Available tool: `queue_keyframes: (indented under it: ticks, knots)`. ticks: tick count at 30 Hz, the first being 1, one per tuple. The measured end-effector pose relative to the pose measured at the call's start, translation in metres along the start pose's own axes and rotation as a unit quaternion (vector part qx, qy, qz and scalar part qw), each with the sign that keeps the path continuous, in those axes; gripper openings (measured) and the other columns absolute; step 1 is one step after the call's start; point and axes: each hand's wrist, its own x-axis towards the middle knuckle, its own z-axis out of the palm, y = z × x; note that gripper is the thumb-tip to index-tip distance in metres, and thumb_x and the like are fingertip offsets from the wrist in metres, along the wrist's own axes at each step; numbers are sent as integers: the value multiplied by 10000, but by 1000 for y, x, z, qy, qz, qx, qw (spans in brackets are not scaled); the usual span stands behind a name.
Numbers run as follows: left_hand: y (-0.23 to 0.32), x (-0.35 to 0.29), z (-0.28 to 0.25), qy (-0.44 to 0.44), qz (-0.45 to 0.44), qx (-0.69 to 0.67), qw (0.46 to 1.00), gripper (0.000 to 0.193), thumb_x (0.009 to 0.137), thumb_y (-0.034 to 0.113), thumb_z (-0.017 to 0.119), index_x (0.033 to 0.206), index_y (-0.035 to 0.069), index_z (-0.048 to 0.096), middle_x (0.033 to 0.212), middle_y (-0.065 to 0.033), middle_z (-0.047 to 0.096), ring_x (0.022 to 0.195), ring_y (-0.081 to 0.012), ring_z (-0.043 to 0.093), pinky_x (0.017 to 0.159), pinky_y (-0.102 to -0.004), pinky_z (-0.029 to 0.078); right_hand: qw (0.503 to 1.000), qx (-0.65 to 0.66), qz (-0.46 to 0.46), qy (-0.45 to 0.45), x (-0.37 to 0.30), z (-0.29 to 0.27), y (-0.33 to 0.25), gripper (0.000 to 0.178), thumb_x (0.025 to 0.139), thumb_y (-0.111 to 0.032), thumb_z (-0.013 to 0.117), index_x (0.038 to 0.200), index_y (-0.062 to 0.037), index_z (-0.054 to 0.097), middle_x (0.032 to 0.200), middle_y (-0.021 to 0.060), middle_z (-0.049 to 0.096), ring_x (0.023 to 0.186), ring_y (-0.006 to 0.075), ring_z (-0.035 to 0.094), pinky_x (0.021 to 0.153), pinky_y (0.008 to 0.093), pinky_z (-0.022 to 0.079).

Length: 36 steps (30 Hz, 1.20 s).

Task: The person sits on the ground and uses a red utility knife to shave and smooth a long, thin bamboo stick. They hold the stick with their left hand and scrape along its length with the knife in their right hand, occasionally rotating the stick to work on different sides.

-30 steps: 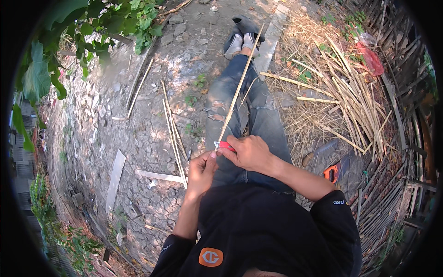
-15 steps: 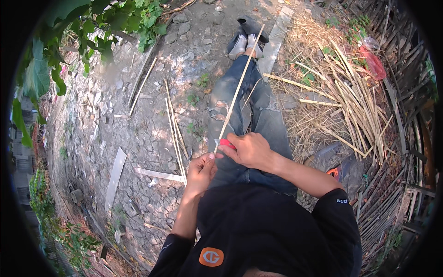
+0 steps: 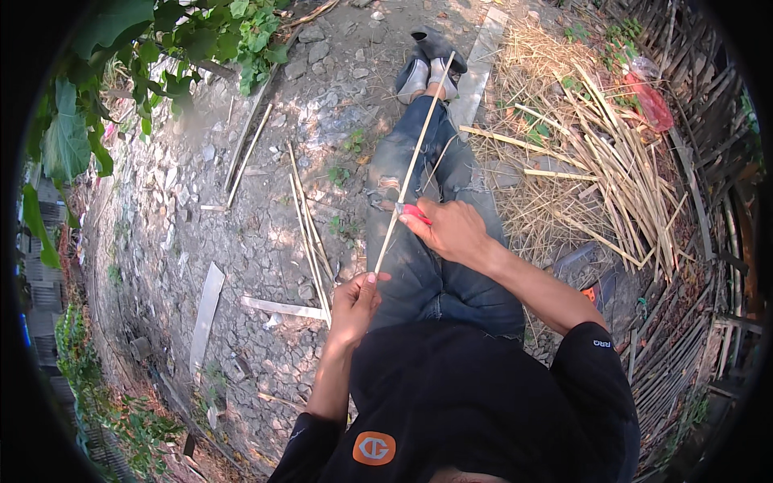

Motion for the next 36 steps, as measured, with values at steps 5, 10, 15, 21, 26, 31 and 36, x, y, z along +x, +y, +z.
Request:
queue_keyframes:
  ticks: [5,10,15,21,26,31,36]
  knots:
    - [0,0,5,-8,8,4,1000,331,1142,259,513,1153,-14,701,618,86,420,499,-7,313,450,-224,228,999,26,-35,-21,-12,3,-16,457,1033,-492,620,939,-48,671,609,208,644,617,464,669,536,543,516]
    - [-4,-8,-8,-10,4,19,1000,348,1152,264,486,1163,-19,687,621,80,424,504,-8,320,454,-226,242,989,86,105,67,13,-42,16,461,1058,-445,614,906,-12,658,620,209,627,585,448,628,531,497,457]
    - [2,14,6,23,74,-105,991,400,1170,318,415,1179,-15,636,649,38,467,523,-37,383,472,-226,297,961,268,71,28,-6,-30,-14,430,1025,-424,683,926,-5,659,653,106,559,598,223,559,572,380,439]
    - [51,50,27,215,375,-103,896,382,1178,355,348,1229,21,526,798,-49,623,749,-115,568,731,-263,476,923,384,-29,-16,-21,-14,-53,373,936,-255,831,1190,-23,687,701,35,570,617,113,525,584,299,440]
    - [71,58,45,161,412,-138,886,384,1175,387,324,1271,37,449,1103,-184,719,1012,-227,676,936,-375,532,944,324,-62,19,-20,-8,-60,335,912,-223,833,1134,-15,693,707,144,650,576,289,655,556,364,494]
    - [50,56,45,108,387,-45,915,366,1154,291,422,1391,13,425,1318,-224,669,1188,-272,646,1026,-398,510,970,233,-61,26,-25,-9,-31,256,909,-204,829,994,-14,680,694,155,661,605,340,689,524,393,486]
    - [58,51,36,289,506,128,802,496,1064,170,615,1480,-21,423,1379,-210,630,1256,-274,592,1008,-388,508,994,78,-4,81,-27,-43,18,205,920,-192,792,978,-41,665,696,167,659,636,387,682,565,440,499]
